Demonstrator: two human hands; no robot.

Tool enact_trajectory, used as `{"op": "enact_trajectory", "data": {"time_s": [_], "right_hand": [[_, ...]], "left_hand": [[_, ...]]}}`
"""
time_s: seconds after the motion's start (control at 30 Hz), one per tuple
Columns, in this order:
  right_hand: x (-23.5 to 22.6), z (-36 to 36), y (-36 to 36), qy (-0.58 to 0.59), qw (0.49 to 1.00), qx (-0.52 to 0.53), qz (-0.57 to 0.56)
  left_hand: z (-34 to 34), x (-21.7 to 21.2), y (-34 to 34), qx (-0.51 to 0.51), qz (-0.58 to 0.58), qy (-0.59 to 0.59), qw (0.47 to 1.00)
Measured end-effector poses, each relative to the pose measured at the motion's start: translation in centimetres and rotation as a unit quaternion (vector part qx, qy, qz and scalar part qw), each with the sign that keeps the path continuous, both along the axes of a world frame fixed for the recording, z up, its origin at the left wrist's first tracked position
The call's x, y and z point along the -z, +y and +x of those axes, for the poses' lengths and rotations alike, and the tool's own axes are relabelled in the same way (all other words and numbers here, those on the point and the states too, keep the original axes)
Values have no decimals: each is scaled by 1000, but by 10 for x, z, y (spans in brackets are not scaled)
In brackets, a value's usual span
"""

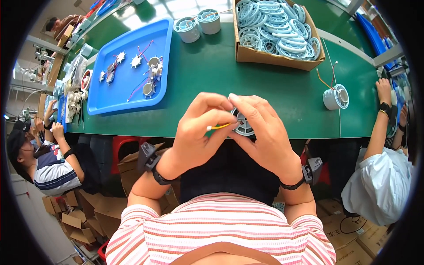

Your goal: The person assembles components by inserting a motor into a plastic housing, threading wires through a slot, and pressing a cover onto the assembly. After completing several units, the person moves a blue tray and continues assembling more units by fitting motors and covers into housings.

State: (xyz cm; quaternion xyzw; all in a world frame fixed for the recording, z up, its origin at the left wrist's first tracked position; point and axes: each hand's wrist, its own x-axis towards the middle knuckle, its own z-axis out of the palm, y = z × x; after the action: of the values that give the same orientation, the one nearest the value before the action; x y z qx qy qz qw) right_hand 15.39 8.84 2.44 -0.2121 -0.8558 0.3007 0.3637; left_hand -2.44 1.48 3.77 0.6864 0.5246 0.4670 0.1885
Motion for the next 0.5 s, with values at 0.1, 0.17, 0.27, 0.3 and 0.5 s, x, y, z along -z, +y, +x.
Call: {"op": "enact_trajectory", "data": {"time_s": [0.1, 0.17, 0.27, 0.3, 0.5], "right_hand": [[5, 1, 0, -16, 1000, -6, 21], [7, 2, 1, -24, 999, -12, 31], [8, 1, 5, -20, 999, -6, 50], [6, 0, 5, -22, 998, -10, 50], [-11, -8, 7, -65, 997, 7, 48]], "left_hand": [[0, 16, -12, -36, 35, -66, 997], [-5, 22, -17, -18, 26, -88, 996], [-13, 23, -20, 8, 1, -93, 996], [-17, 22, -19, 28, -20, -85, 996], [-19, 23, -18, -65, -43, -44, 996]]}}
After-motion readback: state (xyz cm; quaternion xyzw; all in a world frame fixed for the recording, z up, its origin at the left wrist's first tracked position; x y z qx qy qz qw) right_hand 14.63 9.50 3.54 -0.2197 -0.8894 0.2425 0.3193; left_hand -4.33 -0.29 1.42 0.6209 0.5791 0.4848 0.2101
